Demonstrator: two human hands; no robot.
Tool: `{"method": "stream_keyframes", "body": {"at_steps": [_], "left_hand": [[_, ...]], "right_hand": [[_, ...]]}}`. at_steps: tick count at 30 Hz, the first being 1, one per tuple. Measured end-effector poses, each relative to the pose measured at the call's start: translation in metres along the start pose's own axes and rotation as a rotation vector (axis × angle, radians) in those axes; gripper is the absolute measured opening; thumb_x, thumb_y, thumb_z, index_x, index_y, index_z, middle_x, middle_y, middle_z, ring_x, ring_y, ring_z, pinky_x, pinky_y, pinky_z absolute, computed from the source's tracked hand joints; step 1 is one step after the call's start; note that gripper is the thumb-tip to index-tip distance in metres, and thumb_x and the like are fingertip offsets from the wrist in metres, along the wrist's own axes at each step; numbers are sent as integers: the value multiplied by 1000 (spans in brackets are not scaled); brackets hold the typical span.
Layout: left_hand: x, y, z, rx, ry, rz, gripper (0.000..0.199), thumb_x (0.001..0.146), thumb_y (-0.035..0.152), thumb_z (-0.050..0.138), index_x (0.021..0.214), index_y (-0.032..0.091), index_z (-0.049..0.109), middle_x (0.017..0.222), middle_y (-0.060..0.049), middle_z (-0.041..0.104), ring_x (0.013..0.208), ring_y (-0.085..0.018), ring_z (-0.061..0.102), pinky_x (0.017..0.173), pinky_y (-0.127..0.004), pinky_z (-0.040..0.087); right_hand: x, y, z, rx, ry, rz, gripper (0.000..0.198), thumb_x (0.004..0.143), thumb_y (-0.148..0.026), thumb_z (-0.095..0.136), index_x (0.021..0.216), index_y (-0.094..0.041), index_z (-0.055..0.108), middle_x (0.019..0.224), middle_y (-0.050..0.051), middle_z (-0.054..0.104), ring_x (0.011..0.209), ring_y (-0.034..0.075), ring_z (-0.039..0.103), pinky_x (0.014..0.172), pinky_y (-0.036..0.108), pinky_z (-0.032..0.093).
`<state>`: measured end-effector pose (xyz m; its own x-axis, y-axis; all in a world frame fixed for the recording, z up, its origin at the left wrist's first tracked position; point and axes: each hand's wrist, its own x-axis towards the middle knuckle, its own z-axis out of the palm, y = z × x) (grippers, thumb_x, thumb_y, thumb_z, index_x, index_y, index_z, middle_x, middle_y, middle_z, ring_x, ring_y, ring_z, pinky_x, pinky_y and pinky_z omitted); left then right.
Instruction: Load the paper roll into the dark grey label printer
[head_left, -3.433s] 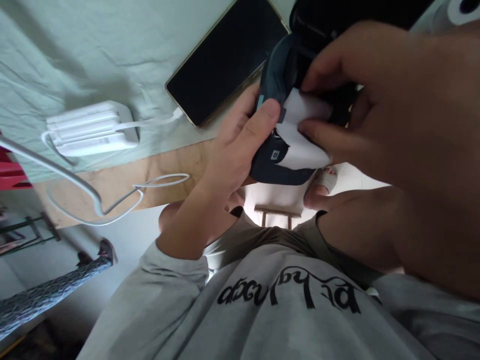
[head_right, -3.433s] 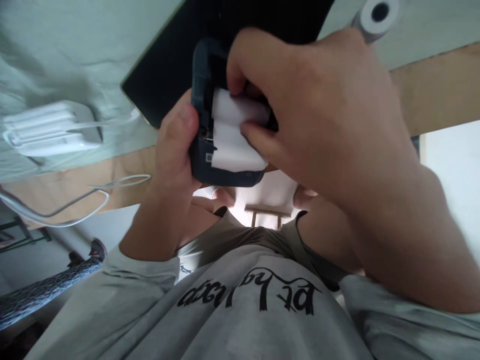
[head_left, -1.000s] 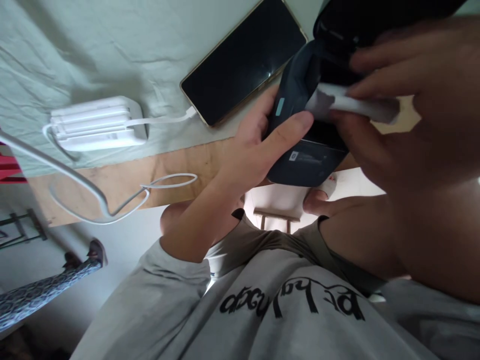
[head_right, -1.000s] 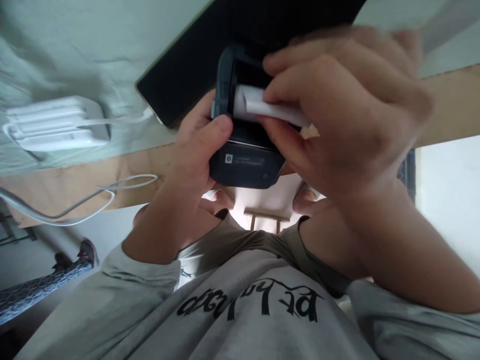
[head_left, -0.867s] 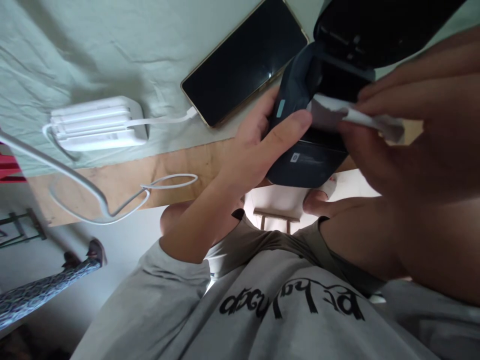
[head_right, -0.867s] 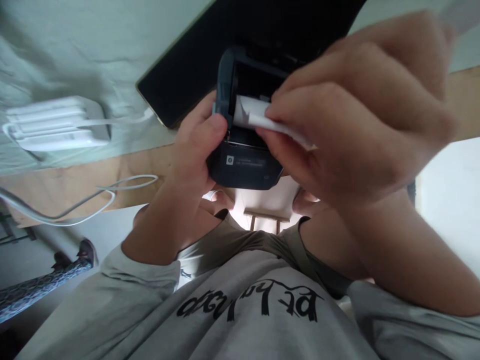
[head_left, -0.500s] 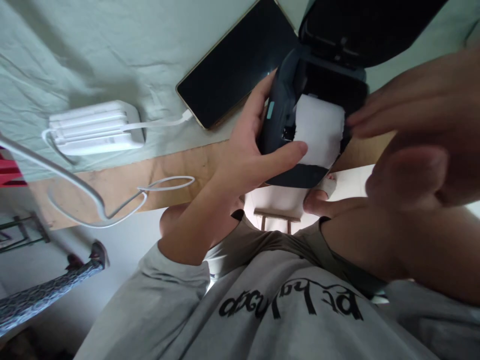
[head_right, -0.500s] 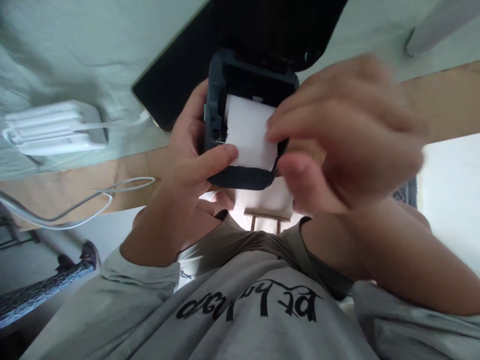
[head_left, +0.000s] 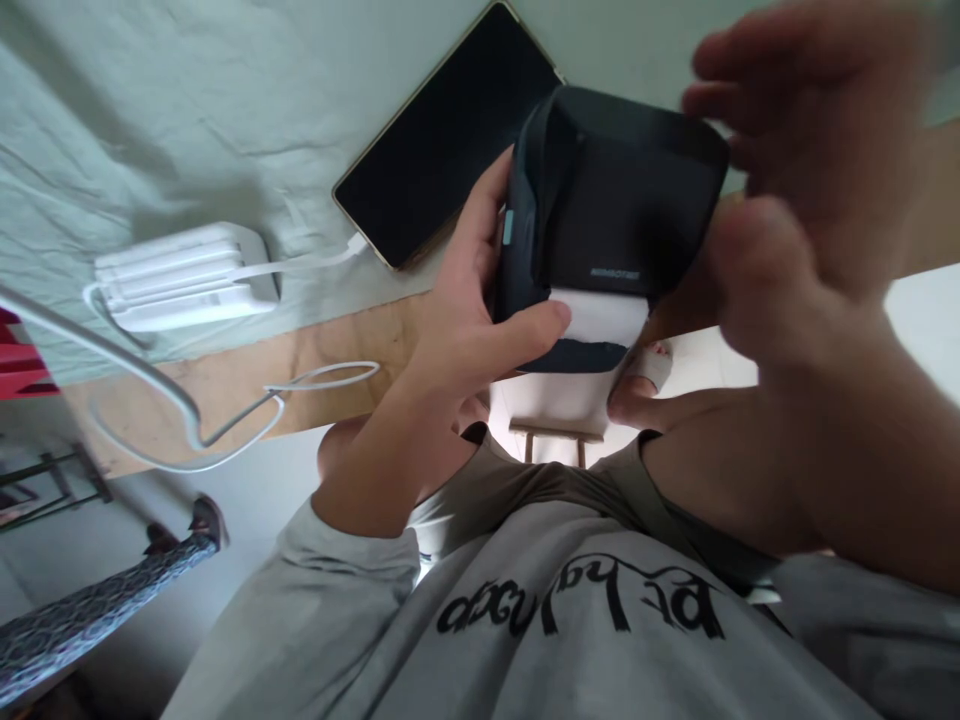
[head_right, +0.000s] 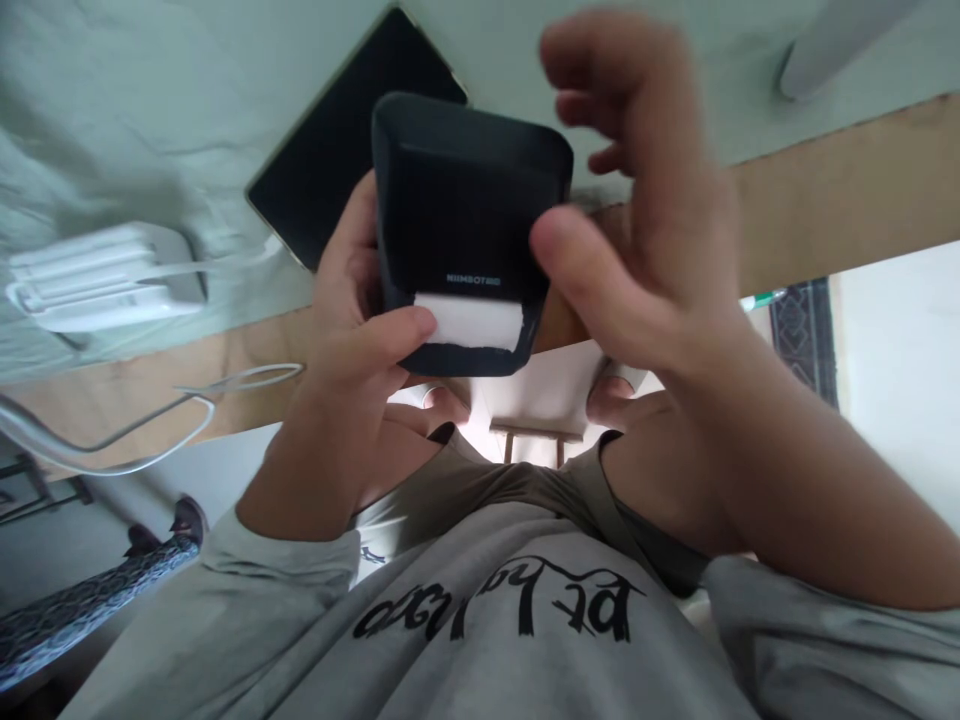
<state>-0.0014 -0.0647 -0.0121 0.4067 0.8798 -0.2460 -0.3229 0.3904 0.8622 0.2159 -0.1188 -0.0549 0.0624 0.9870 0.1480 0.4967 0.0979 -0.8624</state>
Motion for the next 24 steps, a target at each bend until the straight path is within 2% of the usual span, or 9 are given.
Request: {"method": "stream_keyframes", "body": {"at_steps": [2,6,10,12,14,17,20,22,24], "left_hand": [[-1,0,3,-16,15,19,44,61,22,66,103,22,53,121,-4,55,116,-19,52,92,-24,46],[1,-1,6,53,37,-24,27,69,33,64,91,20,55,101,-2,60,101,-16,59,82,-23,48],[-2,2,12,52,145,-17,12,74,24,58,86,21,58,88,-1,59,101,-14,57,77,-18,47],[-5,4,13,51,111,-25,12,76,21,57,88,20,58,85,-1,58,96,-13,58,72,-16,47],[-5,4,13,36,42,-50,15,81,26,54,93,19,58,89,-2,58,88,-13,59,66,-18,48],[-3,1,9,-46,49,-15,25,90,34,40,94,19,59,95,-3,60,90,-14,59,78,-24,52],[0,-2,4,-117,78,-11,27,91,33,41,86,19,63,92,1,61,94,-12,57,97,-26,45],[2,-4,2,-117,75,-10,26,92,32,43,85,20,64,90,2,62,91,-10,57,95,-24,44],[2,-5,3,-107,89,47,28,93,31,41,82,18,64,86,3,61,86,-8,57,88,-21,46]], "right_hand": [[2,-10,2,8,-45,-9,77,84,-71,6,123,-18,47,114,0,47,130,7,36,99,12,45],[13,-32,6,-35,-104,-42,75,83,-72,13,128,-18,42,116,1,45,123,6,40,93,12,45],[23,-49,15,-216,-159,-105,72,82,-64,39,134,-16,33,130,2,33,117,5,41,85,8,41],[24,-52,18,-219,-158,-129,72,82,-61,42,134,-14,32,131,3,31,108,1,43,85,8,40],[23,-53,18,-189,-150,-147,72,83,-61,41,134,-12,31,129,4,31,100,-2,44,86,9,40],[22,-54,16,-162,-157,-151,69,86,-57,35,136,-10,29,129,5,33,98,-2,44,86,11,40],[21,-56,15,-94,-142,-167,62,88,-49,31,134,-7,30,128,6,35,113,3,43,100,14,40],[21,-56,16,-28,-96,-191,59,86,-45,34,131,-6,32,129,6,35,122,6,40,110,16,37],[22,-54,18,1,-77,-224,58,84,-44,39,130,-9,34,129,5,36,121,6,41,109,17,37]]}}
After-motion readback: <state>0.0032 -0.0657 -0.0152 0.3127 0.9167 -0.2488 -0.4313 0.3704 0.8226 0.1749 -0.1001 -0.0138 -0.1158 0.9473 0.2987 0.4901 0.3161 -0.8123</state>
